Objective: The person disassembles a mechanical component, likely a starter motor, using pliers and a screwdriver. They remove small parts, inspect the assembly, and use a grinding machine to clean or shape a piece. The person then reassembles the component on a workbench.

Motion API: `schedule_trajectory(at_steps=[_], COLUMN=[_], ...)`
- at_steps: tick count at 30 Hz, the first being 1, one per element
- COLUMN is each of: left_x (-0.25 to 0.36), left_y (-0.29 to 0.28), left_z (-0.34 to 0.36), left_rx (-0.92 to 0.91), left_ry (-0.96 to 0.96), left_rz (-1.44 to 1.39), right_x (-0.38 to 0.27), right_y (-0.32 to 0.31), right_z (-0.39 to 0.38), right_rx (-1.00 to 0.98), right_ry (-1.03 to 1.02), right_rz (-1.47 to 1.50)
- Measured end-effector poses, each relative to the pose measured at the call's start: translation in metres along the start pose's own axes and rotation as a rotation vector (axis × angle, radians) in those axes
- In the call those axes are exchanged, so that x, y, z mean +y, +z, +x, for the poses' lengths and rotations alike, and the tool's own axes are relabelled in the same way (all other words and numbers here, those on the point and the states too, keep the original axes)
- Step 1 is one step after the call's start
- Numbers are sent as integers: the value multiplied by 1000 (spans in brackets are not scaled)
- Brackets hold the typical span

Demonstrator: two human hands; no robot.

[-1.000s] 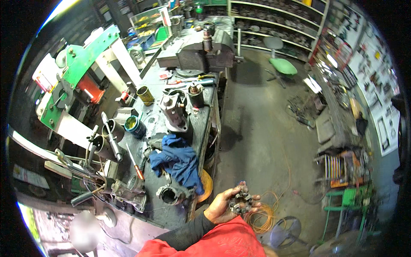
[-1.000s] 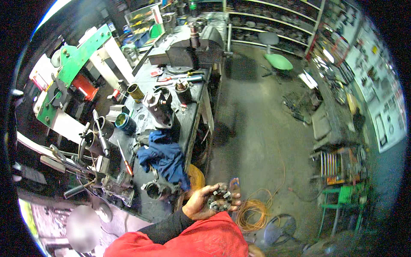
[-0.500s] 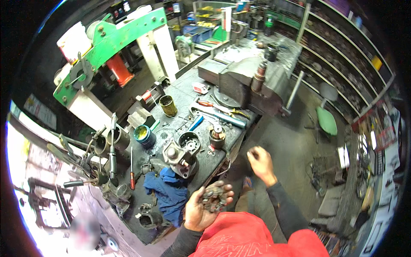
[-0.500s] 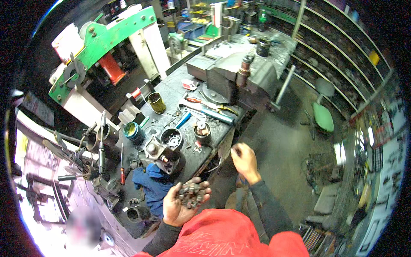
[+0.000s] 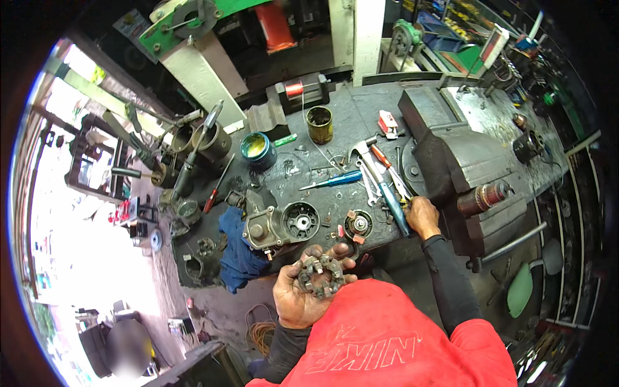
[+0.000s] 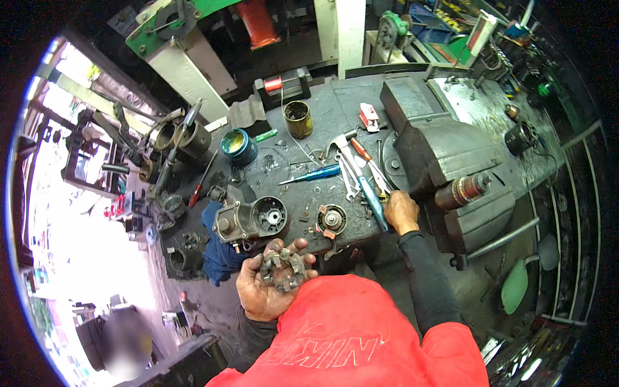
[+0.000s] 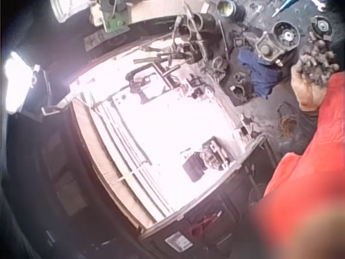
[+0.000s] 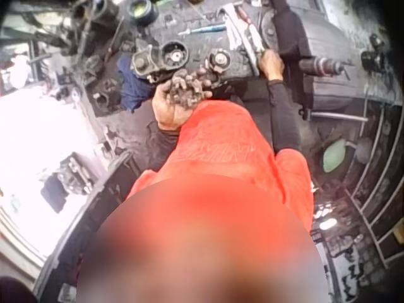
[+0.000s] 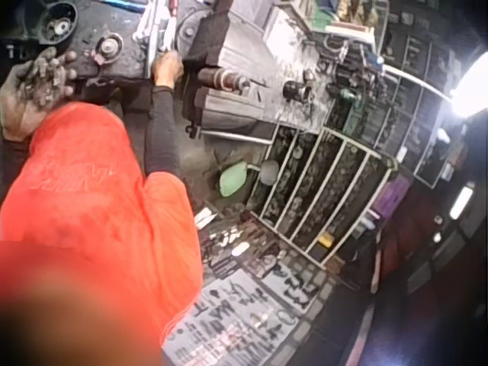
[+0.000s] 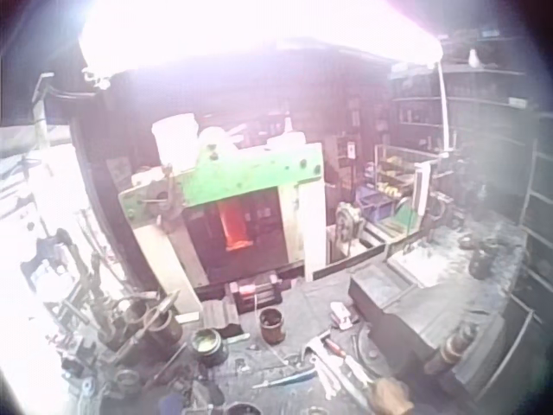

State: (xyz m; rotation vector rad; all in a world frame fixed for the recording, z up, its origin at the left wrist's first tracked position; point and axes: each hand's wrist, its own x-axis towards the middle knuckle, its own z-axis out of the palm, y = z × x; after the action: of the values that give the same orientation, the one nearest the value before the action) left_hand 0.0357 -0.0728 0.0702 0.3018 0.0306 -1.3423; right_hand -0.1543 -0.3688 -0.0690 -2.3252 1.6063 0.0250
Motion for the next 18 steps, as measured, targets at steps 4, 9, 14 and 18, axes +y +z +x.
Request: schedule_trajectory(at_steps=[4,9,14,18], left_x=[-6,-14,-13,5], left_y=[4,5,5,7], left_z=[6,17,21,21], left_rx=[61,78,124,110], left_ry=[56,107,111,44], left_rz=[8,89,154,182], right_x=[-4,-6,-3,1], right_y=[-7,-4,-28,-81], right_z=[2,3,-15,-85], right_rx=[-56,60,131,-208], right_ry=[-44,9,-70,62], right_rz=[-35,161,388,1034])
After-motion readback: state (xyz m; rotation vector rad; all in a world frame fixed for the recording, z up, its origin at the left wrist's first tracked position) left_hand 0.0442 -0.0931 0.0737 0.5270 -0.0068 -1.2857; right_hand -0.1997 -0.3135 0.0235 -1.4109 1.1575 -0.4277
